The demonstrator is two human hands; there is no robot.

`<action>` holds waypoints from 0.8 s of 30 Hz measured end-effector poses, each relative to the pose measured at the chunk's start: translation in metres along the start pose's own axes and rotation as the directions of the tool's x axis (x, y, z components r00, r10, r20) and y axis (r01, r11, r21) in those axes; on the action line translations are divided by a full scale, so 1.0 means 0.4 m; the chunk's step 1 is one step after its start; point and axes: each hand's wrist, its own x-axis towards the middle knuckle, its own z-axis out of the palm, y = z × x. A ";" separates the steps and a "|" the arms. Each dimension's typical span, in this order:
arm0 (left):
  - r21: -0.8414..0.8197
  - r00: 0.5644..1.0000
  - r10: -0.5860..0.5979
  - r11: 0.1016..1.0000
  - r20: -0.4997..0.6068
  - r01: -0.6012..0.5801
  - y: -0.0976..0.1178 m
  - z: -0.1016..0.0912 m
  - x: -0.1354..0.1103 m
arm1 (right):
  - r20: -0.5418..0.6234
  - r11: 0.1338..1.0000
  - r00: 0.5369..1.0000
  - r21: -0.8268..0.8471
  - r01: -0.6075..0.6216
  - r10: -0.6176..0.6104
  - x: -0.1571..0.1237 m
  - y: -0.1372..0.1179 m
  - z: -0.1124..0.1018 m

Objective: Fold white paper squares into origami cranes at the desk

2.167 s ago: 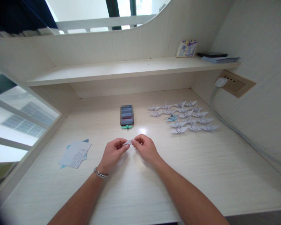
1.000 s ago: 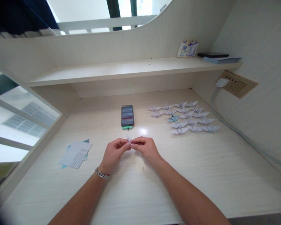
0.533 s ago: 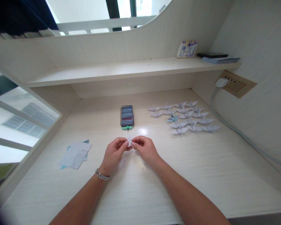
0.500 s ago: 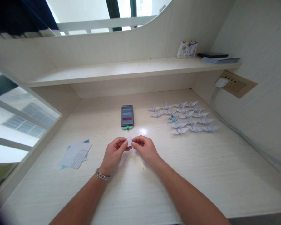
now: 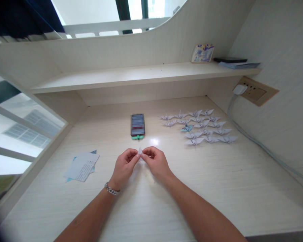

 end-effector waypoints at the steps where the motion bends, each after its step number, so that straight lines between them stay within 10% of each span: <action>1: -0.014 1.000 0.002 1.000 -0.010 -0.002 0.000 0.000 0.001 | -0.006 1.000 1.000 0.007 0.008 -0.008 -0.001 0.000 0.001; 24: 0.023 0.999 0.031 0.999 -0.025 -0.030 0.019 0.016 -0.014 | 0.003 0.996 0.999 -0.077 -0.033 0.034 0.007 0.005 -0.005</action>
